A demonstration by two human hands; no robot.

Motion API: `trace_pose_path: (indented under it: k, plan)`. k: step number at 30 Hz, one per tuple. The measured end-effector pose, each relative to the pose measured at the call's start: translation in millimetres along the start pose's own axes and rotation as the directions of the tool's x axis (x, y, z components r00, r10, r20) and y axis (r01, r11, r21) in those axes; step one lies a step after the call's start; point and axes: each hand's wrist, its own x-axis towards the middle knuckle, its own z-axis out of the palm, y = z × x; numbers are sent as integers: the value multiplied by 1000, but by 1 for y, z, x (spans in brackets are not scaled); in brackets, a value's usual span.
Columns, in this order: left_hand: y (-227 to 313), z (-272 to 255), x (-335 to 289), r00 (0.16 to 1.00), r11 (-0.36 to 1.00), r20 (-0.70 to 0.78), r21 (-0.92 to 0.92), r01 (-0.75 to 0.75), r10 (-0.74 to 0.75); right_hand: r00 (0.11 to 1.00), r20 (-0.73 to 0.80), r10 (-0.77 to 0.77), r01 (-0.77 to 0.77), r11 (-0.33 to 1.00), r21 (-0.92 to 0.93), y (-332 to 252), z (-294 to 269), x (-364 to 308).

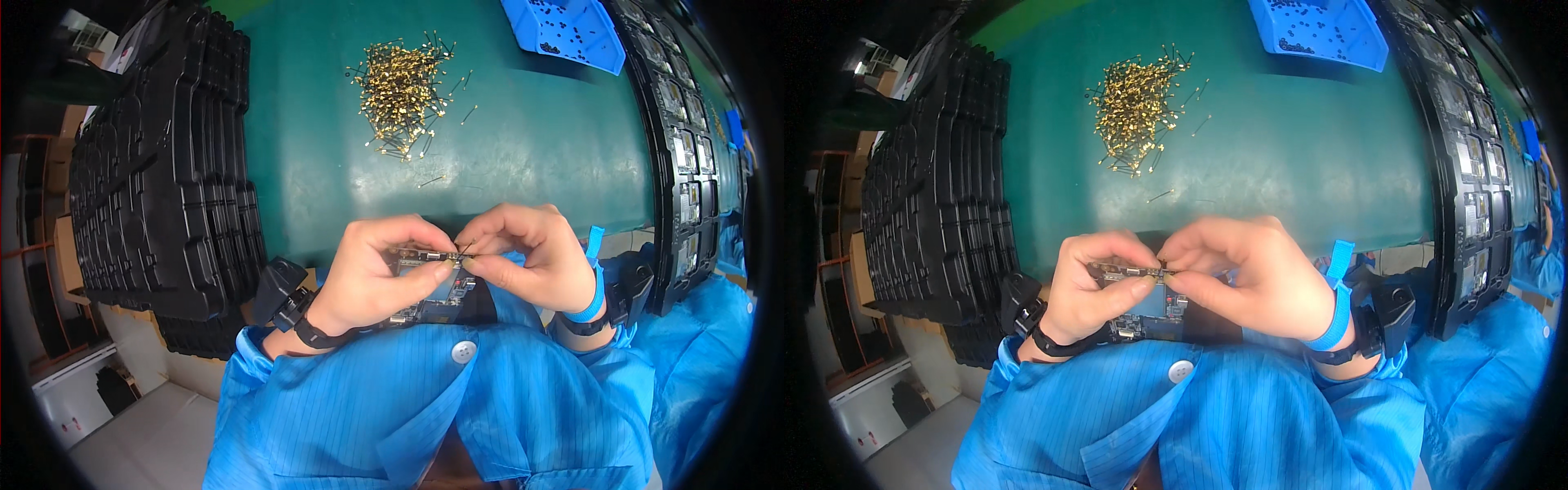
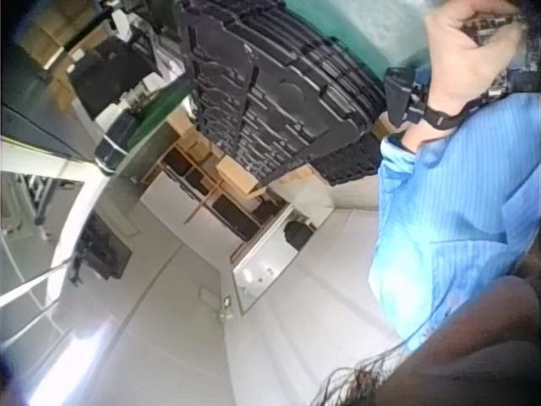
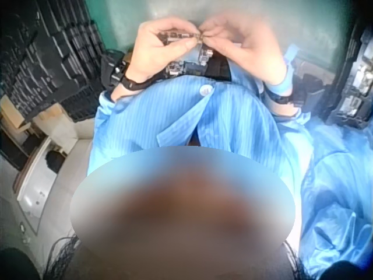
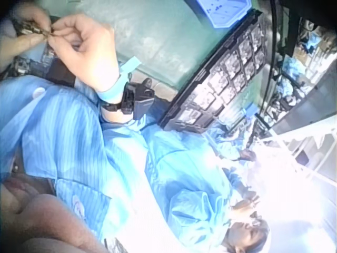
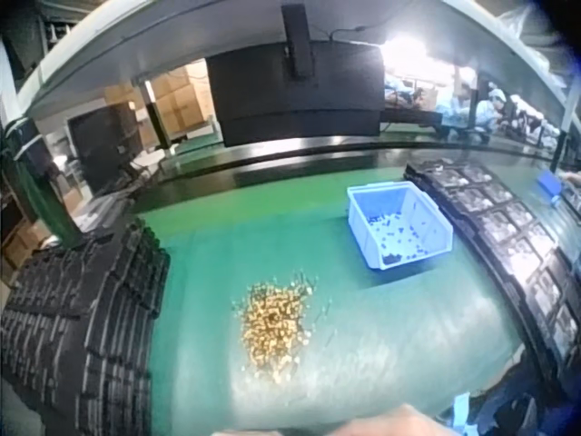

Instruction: Assembling and inspecting a circuit board at a factory assembly line.

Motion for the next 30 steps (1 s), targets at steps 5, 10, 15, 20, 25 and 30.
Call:
trace_pose_path:
  k: [5,10,15,20,25,30]
  plan:
    - [1,-1,-1,1000,1000,7,26,15,-15,999,-8,-49,49,997,-56,-2,2,0]
    - [2,-1,-1,1000,999,2,43,5,-5,991,-22,-129,126,986,-110,-2,3,3]
    - [5,-2,-1,1000,998,-4,67,22,-21,980,-23,-198,189,959,-208,-3,3,6]
    - [10,-2,0,998,998,-7,26,64,-63,969,-1,-247,233,915,-328,-4,1,8]
    - [11,-4,-1,986,987,40,-19,160,-159,956,-3,-293,274,896,-348,0,1,7]
    - [25,0,9,969,970,-61,-24,240,-241,947,-43,-319,282,887,-366,-5,-4,18]
